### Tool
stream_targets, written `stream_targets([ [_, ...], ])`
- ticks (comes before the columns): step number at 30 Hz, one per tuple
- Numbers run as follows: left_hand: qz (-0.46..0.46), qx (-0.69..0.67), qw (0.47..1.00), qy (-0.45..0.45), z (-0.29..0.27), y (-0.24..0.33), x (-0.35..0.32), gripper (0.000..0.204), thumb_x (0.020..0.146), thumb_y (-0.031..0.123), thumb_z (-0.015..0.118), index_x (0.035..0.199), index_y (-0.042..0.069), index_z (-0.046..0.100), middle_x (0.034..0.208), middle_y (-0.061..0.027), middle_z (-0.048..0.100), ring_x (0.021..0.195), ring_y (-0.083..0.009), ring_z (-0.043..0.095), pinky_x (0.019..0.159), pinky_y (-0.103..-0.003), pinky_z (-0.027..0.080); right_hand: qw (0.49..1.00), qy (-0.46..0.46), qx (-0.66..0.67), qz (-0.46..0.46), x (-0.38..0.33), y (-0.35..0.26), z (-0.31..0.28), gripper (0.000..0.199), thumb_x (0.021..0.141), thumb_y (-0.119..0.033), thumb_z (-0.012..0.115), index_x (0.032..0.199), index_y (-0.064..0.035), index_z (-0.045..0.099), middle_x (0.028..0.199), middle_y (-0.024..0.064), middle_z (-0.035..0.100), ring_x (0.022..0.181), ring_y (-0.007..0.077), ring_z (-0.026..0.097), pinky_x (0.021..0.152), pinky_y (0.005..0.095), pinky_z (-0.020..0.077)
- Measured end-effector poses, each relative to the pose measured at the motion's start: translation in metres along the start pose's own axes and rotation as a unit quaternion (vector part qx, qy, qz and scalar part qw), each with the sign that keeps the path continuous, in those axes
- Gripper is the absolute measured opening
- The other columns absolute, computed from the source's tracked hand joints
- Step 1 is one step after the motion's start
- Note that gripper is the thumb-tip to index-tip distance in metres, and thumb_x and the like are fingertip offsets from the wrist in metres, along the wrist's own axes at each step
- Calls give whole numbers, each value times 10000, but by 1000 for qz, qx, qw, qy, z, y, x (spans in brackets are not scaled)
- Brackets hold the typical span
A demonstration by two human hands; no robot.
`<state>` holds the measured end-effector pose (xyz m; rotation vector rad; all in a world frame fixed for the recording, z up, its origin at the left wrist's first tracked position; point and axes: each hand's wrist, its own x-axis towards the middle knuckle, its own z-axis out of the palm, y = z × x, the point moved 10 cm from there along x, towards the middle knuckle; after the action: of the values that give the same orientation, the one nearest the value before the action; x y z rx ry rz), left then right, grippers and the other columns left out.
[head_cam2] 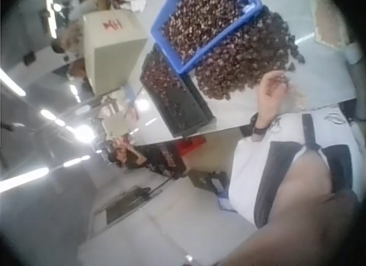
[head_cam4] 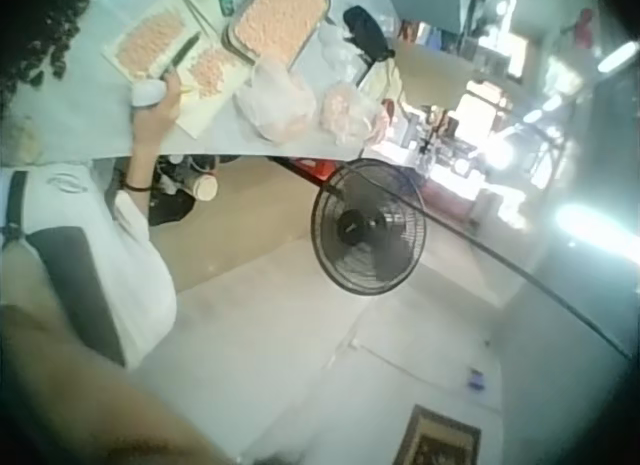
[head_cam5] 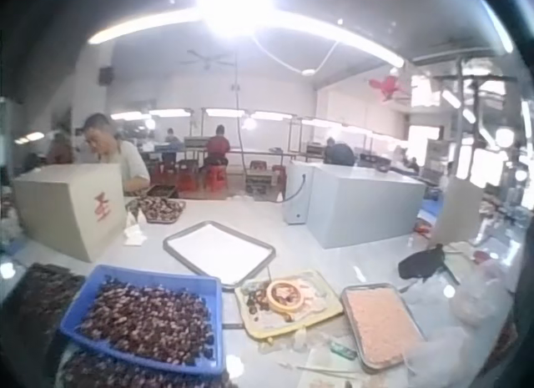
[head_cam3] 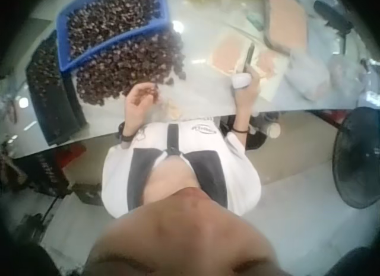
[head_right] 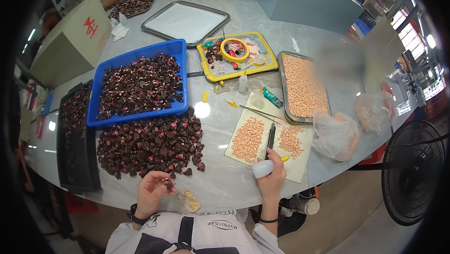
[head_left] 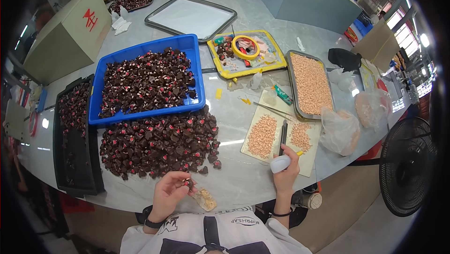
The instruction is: The person assembles miniature figurines by applying adhesive using a needle-tip squeeze bottle and attaching small accessories to each figurine by hand.
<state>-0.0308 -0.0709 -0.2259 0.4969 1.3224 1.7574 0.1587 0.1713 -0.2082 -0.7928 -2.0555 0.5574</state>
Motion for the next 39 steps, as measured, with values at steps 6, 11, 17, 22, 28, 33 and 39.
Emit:
stream_targets([
  [6,-6,-13,1000,2,2,0,3,322,781,-42,550,1088,-26,453,1001,-156,558,866,-194,588,777,-298,487,999,-35,-30,23,1,0,3,354,713,-34,663,1005,-20,464,1010,138,586,867,254,575,745,320,456],
  [11,24,-38,999,29,-3,2,9,328,763,-57,562,1073,-27,456,1008,-163,559,878,-196,587,788,-303,486,999,19,-32,10,-6,2,-8,332,722,-7,651,967,-33,429,1043,164,572,920,266,561,778,328,443],
  [17,20,-55,998,29,-6,0,12,314,784,-20,546,1084,-36,457,1005,-168,561,848,-205,597,770,-307,492,998,39,-54,14,-6,8,-11,316,737,6,634,954,-45,409,1070,181,559,970,262,552,794,338,435],
  [22,8,-50,996,75,-20,-2,6,308,799,-9,514,1099,-47,456,1002,-172,562,817,-207,606,733,-296,497,997,51,-25,42,-5,12,-9,336,723,20,638,966,-47,414,1072,156,562,886,233,531,776,314,422],
  [28,143,-57,969,193,-50,13,-12,303,815,129,560,1046,-37,453,967,-158,564,761,-214,603,659,-286,489,995,55,0,83,-9,20,-7,304,758,43,579,1005,-40,423,1103,100,552,843,143,487,769,254,411],
  [33,162,-48,960,224,-54,20,-7,314,823,201,558,1018,-23,455,939,-151,563,725,-205,590,616,-282,474,997,44,-27,62,-7,11,-6,367,723,64,534,1058,-42,430,1129,110,546,861,161,485,786,267,405],
  [39,144,-33,968,204,-44,28,3,312,833,142,518,1091,-11,434,938,-150,552,713,-181,565,598,-280,464,998,37,-37,19,-7,4,-10,337,715,19,546,1031,-57,458,1098,170,566,918,263,495,799,328,395],
])
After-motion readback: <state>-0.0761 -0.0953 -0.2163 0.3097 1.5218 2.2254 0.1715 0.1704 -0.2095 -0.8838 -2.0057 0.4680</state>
